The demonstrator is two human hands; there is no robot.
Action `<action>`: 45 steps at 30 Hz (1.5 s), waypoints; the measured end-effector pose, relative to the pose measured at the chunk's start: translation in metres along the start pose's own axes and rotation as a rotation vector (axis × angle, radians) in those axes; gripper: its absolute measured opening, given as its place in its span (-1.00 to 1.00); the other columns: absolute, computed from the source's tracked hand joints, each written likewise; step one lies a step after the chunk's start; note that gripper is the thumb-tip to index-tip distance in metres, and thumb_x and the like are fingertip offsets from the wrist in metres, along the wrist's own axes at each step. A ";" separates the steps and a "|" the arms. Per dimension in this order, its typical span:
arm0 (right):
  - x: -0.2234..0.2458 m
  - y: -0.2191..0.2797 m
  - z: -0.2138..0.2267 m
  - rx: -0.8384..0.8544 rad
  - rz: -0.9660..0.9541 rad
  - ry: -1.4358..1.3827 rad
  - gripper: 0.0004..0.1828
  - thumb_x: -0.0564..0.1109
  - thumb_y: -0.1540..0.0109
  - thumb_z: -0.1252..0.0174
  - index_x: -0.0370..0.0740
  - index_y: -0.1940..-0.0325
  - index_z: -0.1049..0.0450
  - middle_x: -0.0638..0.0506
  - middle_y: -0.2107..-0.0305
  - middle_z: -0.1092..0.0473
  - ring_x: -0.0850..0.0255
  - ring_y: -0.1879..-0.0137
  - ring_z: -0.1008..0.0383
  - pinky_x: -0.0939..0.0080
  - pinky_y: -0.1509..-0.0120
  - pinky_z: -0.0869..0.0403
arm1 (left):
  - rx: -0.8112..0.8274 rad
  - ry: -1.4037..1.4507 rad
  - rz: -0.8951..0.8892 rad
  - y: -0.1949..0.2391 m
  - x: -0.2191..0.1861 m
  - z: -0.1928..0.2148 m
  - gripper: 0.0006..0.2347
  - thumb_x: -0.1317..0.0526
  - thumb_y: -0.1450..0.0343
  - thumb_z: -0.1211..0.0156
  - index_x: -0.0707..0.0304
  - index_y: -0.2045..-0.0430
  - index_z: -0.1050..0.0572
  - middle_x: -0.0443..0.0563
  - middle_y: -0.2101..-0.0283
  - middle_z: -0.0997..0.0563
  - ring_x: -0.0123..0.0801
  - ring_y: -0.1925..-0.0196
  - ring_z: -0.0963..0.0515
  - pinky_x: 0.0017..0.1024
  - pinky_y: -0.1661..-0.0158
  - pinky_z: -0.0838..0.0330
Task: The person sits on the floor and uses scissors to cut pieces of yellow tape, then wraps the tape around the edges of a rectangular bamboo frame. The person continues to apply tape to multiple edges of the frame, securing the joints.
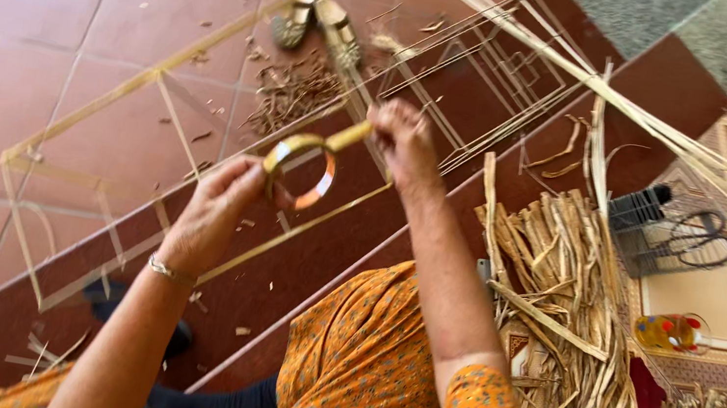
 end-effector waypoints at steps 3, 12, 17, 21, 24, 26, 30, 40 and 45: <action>-0.056 0.017 0.051 -0.084 -0.040 -0.098 -0.76 -0.18 -0.24 -0.26 -0.09 0.52 -0.45 0.11 0.50 -0.39 0.36 0.36 -0.32 0.37 0.23 -0.40 | 0.007 -0.145 0.138 -0.006 0.036 -0.010 -0.74 0.16 -0.52 -0.01 0.34 0.08 -0.55 0.01 0.28 -0.70 -0.46 0.30 -0.58 -0.49 0.24 -0.51; -0.112 0.048 0.119 -0.073 -0.108 -0.074 -0.79 -0.02 -0.21 -0.41 -0.13 0.39 -0.56 0.11 0.49 -0.48 0.34 0.29 -0.38 0.32 0.05 -0.37 | 0.093 -0.028 0.058 -0.031 0.130 -0.030 -0.71 0.17 -0.52 -0.11 0.49 0.04 -0.56 0.04 0.31 -0.68 -0.45 0.25 -0.66 -0.44 0.12 -0.60; -0.094 0.051 0.114 -0.156 -0.107 0.169 -0.75 0.08 -0.20 -0.36 -0.11 0.38 -0.59 0.11 0.45 -0.55 0.35 0.21 -0.49 0.26 -0.14 -0.46 | 0.026 -0.070 0.170 -0.033 0.133 -0.031 -0.72 0.19 -0.47 -0.15 0.48 0.09 -0.56 0.03 0.34 -0.70 -0.46 0.32 -0.68 -0.45 0.22 -0.65; -0.091 0.061 0.108 -0.207 -0.078 0.330 -0.74 0.11 -0.19 -0.36 -0.11 0.36 -0.61 0.10 0.43 -0.57 0.33 0.18 -0.55 0.17 -0.21 -0.52 | -0.035 -0.198 0.245 -0.021 0.125 -0.018 -0.73 0.15 -0.44 -0.19 0.45 0.20 -0.63 0.06 0.44 -0.69 -0.42 0.45 -0.66 -0.42 0.36 -0.66; -0.088 0.060 0.108 -0.182 -0.095 0.388 -0.72 0.12 -0.20 -0.35 -0.13 0.34 -0.62 0.08 0.44 -0.56 0.34 0.17 -0.56 0.15 -0.18 -0.54 | -0.069 -0.297 0.304 -0.012 0.118 -0.008 -0.73 0.11 -0.42 -0.22 0.40 0.28 -0.67 0.03 0.51 -0.69 -0.47 0.51 -0.63 -0.48 0.44 -0.59; -0.085 0.055 0.109 -0.188 -0.081 0.387 -0.71 0.13 -0.18 -0.36 -0.13 0.32 -0.63 0.06 0.42 -0.58 0.34 0.18 -0.56 0.13 -0.15 -0.55 | -0.082 -0.380 0.278 -0.009 0.115 -0.003 -0.71 0.07 -0.42 -0.23 0.39 0.34 -0.68 0.01 0.57 -0.67 -0.53 0.56 -0.58 -0.54 0.51 -0.50; -0.084 0.055 0.103 -0.201 -0.088 0.356 -0.69 0.14 -0.16 -0.38 -0.14 0.29 -0.63 0.03 0.40 -0.58 0.30 0.20 -0.55 0.11 -0.08 -0.53 | -0.190 -0.301 0.349 0.017 0.109 0.024 -0.72 0.06 -0.41 -0.25 0.37 0.38 -0.69 0.00 0.63 -0.58 -0.51 0.65 -0.42 -0.51 0.62 -0.24; -0.067 0.058 0.103 -0.209 -0.074 0.501 -0.85 -0.01 -0.21 -0.31 -0.11 0.25 -0.62 0.09 0.32 -0.57 0.36 0.18 -0.51 0.27 0.02 -0.57 | -0.146 -0.307 0.218 0.081 0.104 0.083 -0.75 0.10 -0.45 -0.23 0.35 0.48 -0.62 -0.12 0.58 -0.57 -0.61 0.52 -0.45 -0.57 0.47 -0.31; -0.058 0.058 0.099 -0.228 -0.099 0.488 -0.74 0.09 -0.23 -0.39 -0.12 0.29 -0.62 0.18 0.47 -0.52 0.45 0.33 -0.43 0.42 0.20 -0.46 | -0.140 -0.236 0.247 0.112 0.084 0.096 -0.77 0.15 -0.45 -0.25 0.39 0.44 -0.63 -0.10 0.56 -0.58 -0.59 0.48 -0.49 -0.57 0.37 -0.35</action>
Point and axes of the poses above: each hand's wrist, its own y-axis away from the middle knuckle, its own z-axis out of the back of the hand, x = y × z, the point moved 1 cm from there along -y, towards the middle knuckle
